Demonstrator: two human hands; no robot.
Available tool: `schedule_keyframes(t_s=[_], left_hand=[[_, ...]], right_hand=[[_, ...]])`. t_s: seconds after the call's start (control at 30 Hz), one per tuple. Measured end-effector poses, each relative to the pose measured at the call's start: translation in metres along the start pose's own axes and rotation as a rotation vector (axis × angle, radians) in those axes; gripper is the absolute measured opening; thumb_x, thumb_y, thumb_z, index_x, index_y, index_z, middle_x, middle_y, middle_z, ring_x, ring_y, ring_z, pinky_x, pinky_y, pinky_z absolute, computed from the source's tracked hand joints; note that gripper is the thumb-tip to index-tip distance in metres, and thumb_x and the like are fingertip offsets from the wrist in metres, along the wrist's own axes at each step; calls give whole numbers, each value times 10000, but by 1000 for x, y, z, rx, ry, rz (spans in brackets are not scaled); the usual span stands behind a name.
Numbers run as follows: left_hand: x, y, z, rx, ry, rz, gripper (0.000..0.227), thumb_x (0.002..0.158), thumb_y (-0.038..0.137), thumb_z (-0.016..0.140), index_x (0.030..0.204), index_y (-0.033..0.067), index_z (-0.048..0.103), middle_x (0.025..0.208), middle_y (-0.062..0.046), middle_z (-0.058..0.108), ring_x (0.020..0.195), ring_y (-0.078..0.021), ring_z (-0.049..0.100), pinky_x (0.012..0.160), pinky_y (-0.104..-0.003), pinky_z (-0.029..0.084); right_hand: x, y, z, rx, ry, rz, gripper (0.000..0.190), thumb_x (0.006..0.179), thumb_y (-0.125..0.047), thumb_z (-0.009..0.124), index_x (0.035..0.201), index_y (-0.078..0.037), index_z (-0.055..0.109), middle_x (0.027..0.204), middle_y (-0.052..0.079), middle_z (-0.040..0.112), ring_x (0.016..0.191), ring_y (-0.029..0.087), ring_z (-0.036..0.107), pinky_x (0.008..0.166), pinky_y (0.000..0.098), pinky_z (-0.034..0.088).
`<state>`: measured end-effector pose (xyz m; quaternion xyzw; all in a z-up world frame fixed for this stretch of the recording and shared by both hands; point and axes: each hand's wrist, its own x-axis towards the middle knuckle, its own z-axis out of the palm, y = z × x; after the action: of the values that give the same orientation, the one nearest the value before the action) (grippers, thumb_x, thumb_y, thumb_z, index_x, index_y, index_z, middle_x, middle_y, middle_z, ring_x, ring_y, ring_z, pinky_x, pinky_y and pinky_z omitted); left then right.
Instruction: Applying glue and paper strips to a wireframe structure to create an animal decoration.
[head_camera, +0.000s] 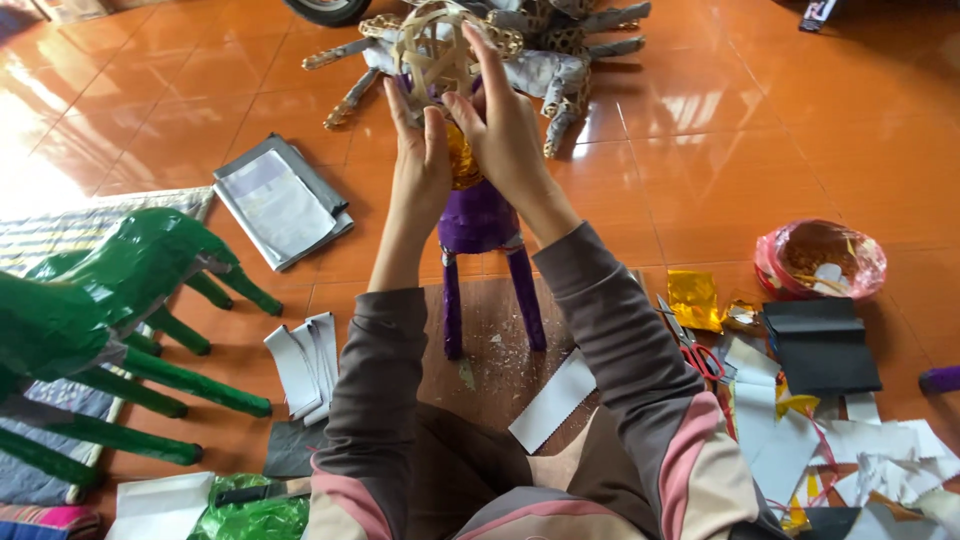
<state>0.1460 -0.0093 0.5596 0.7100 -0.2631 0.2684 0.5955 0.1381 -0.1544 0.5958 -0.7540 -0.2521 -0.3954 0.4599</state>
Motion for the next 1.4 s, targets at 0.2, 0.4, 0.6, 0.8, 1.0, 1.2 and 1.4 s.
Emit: schedule_keyframes(t_s=[0.2,0.4,0.6,0.8,1.0,1.2,1.4], left_hand=[[-7,20,-13,-13,137,-180,647,1185,418,290,1688,18,209,1714,-217,300,1551,-346,374,1247,-377,369],[-6,-7,-21,-329,388,9,521,1016,91,629,1476,-20,411,1484,-164,483,1207,-371,683,976,-449,582],[8,-32,-20,-934,20,-362,476,1099,211,621,1471,11,401,1392,-174,609,1239,-293,671,1042,-467,615],[13,-1,-26,-953,-332,-657,639,1058,512,430,1520,70,444,1416,-160,620,1216,-300,692,944,-484,643],[21,4,-32,-867,-353,-570,468,1159,262,482,1575,79,369,1425,-110,625,1242,-239,690,1004,-431,629],[39,4,-24,-488,-179,-591,463,1049,118,475,1493,149,346,1137,-86,644,826,-164,665,606,-334,579],[44,-16,-24,-455,-13,-563,448,980,18,408,1418,98,458,1147,-105,702,916,-175,747,724,-334,658]], right_hand=[[1,3,1,13,23,-64,732,1076,-139,744,1645,-170,284,877,2,699,694,92,615,627,257,511],[4,19,11,-43,82,-202,734,1083,-122,720,1639,-154,241,1502,166,581,871,121,705,677,208,578],[3,28,15,9,98,-226,738,1087,-160,716,1624,-193,212,1581,177,493,840,106,740,733,216,619],[0,16,7,45,9,-39,736,1069,-195,699,1627,-169,220,1413,128,677,563,84,638,547,261,551],[-2,2,-1,47,-15,-25,729,1103,-207,707,1647,-189,222,1345,94,725,598,121,702,610,351,551],[1,6,5,34,62,-180,711,1104,-162,704,1616,-200,212,1603,128,452,1361,346,579,1139,431,566],[3,1,5,53,36,-121,722,1097,-164,706,1634,-208,226,1618,99,456,1369,328,590,1118,402,597]])
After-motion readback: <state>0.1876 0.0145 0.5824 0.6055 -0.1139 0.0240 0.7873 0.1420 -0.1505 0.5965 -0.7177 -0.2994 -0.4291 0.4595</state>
